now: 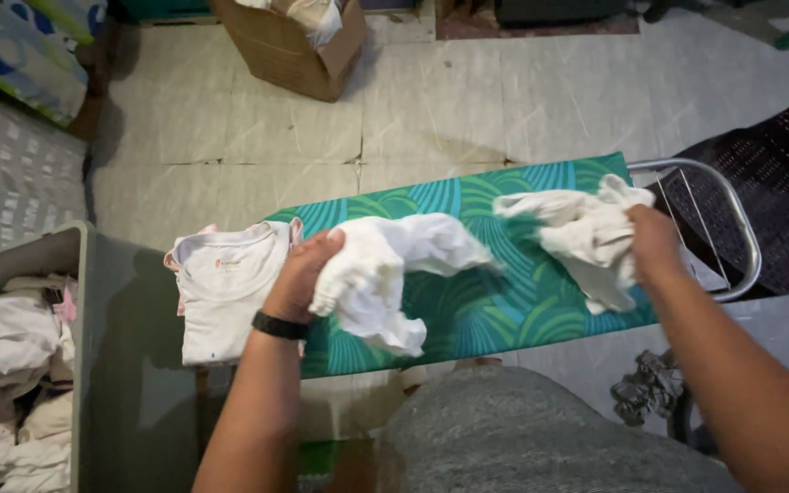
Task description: The person folds several pieces of clothing, including a white t-shirt, a pink patterned top, and white socks, on a green patterned ironing board. Each item is smoothed, folded into a compact rectangle, and stacked on the board.
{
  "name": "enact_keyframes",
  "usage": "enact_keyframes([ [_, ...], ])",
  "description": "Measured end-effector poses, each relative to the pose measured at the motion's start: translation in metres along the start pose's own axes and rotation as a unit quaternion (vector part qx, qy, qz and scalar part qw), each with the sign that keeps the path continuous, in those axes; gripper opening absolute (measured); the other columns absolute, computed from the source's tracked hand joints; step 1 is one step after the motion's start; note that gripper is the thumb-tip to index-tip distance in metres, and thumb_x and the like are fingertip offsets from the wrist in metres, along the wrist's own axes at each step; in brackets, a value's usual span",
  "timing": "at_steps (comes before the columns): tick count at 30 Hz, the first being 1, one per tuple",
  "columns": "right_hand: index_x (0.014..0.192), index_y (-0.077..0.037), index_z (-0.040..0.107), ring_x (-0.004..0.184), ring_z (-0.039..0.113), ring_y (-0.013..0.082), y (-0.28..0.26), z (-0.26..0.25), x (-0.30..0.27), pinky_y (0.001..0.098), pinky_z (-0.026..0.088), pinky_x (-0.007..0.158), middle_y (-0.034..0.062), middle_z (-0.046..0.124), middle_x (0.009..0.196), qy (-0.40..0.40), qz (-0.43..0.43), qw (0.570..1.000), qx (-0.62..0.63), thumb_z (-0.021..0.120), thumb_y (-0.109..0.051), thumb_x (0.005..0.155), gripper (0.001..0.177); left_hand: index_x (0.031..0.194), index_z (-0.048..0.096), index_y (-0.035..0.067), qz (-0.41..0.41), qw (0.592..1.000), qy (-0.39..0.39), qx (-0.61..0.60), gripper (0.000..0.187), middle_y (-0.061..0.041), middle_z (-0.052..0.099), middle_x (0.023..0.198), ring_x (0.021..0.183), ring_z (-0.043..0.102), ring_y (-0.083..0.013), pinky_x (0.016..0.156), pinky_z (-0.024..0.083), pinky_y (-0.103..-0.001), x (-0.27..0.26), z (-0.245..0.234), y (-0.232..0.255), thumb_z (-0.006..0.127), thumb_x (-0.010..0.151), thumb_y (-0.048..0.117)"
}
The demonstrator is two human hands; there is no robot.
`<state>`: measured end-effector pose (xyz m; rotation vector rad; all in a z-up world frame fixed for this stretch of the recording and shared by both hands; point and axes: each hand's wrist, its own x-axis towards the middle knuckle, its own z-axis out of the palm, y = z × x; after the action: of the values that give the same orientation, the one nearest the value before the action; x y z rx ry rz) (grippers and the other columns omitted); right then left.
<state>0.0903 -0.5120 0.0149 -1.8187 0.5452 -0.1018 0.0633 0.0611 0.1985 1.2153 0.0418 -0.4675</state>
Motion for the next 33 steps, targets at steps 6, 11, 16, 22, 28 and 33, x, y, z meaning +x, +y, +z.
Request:
enact_keyframes([
  [6, 0.122, 0.011, 0.058, 0.105, 0.062, 0.0479, 0.0, -0.008, -0.006, 0.0562, 0.049, 0.091, 0.0326, 0.064, 0.112, 0.016, -0.087, 0.903, -0.42, 0.074, -0.034, 0.091, 0.057, 0.111, 0.067, -0.007, -0.104, 0.941, 0.155, 0.283, 0.041, -0.002, 0.062, 0.087, 0.07, 0.054, -0.0067, 0.062, 0.043, -0.026, 0.034, -0.066, -0.091, 0.066, 0.103, 0.033],
  [11, 0.153, -0.001, 0.039, 0.138, 0.043, 0.0403, -0.104, 0.105, -0.111, 0.05, 0.036, 0.111, 0.0234, 0.043, 0.151, -0.047, -0.132, 0.962, -0.233, 0.076, -0.039, 0.082, 0.089, 0.132, 0.061, 0.017, -0.062, 0.971, 0.169, 0.156, 0.037, 0.006, 0.052, 0.075, 0.054, 0.038, -0.0043, 0.047, 0.032, -0.023, 0.024, 0.014, -0.041, 0.061, 0.096, 0.028],
  [16, 0.155, -0.007, 0.029, 0.143, 0.034, 0.0426, -0.198, 0.179, -0.185, 0.0515, 0.031, 0.112, 0.0239, 0.035, 0.156, -0.398, -0.257, 0.876, -0.087, 0.083, -0.032, 0.078, 0.097, 0.123, 0.069, 0.002, -0.02, 0.998, 0.029, 0.049, 0.032, 0.002, 0.065, 0.091, 0.066, 0.051, -0.0032, 0.056, 0.041, -0.019, 0.021, 0.055, -0.01, 0.057, 0.106, 0.027],
  [22, 0.129, -0.009, 0.067, 0.114, 0.069, 0.0236, -0.198, 0.192, -0.125, 0.0341, 0.053, 0.1, 0.0113, 0.072, 0.124, -0.329, -0.318, 0.887, -0.062, 0.056, -0.012, 0.102, 0.029, 0.117, 0.065, 0.003, -0.001, 1.0, 0.024, 0.019, 0.029, -0.001, 0.069, 0.1, 0.089, 0.064, -0.0082, 0.076, 0.052, -0.023, 0.011, 0.051, 0.017, 0.06, 0.103, 0.029],
  [28, 0.151, -0.011, 0.037, 0.112, 0.06, 0.0228, -0.223, 0.186, -0.152, 0.0362, 0.051, 0.096, 0.0148, 0.057, 0.13, -0.45, -0.272, 0.85, -0.013, 0.066, -0.009, 0.092, 0.066, 0.119, 0.063, 0.006, 0.02, 0.986, -0.03, -0.163, 0.024, -0.005, 0.068, 0.103, 0.091, 0.069, -0.0133, 0.079, 0.057, -0.03, 0.025, 0.064, 0.021, 0.06, 0.105, 0.024],
  [33, 0.158, -0.019, 0.021, 0.107, 0.063, 0.0259, -0.191, 0.198, -0.167, 0.0396, 0.056, 0.088, 0.0141, 0.052, 0.136, -0.374, -0.129, 0.915, -0.084, 0.07, -0.009, 0.083, 0.09, 0.122, 0.06, 0.007, 0.034, 0.979, -0.05, -0.197, 0.026, -0.005, 0.068, 0.105, 0.095, 0.07, -0.0146, 0.082, 0.058, -0.032, 0.014, 0.089, 0.055, 0.062, 0.104, 0.024],
])
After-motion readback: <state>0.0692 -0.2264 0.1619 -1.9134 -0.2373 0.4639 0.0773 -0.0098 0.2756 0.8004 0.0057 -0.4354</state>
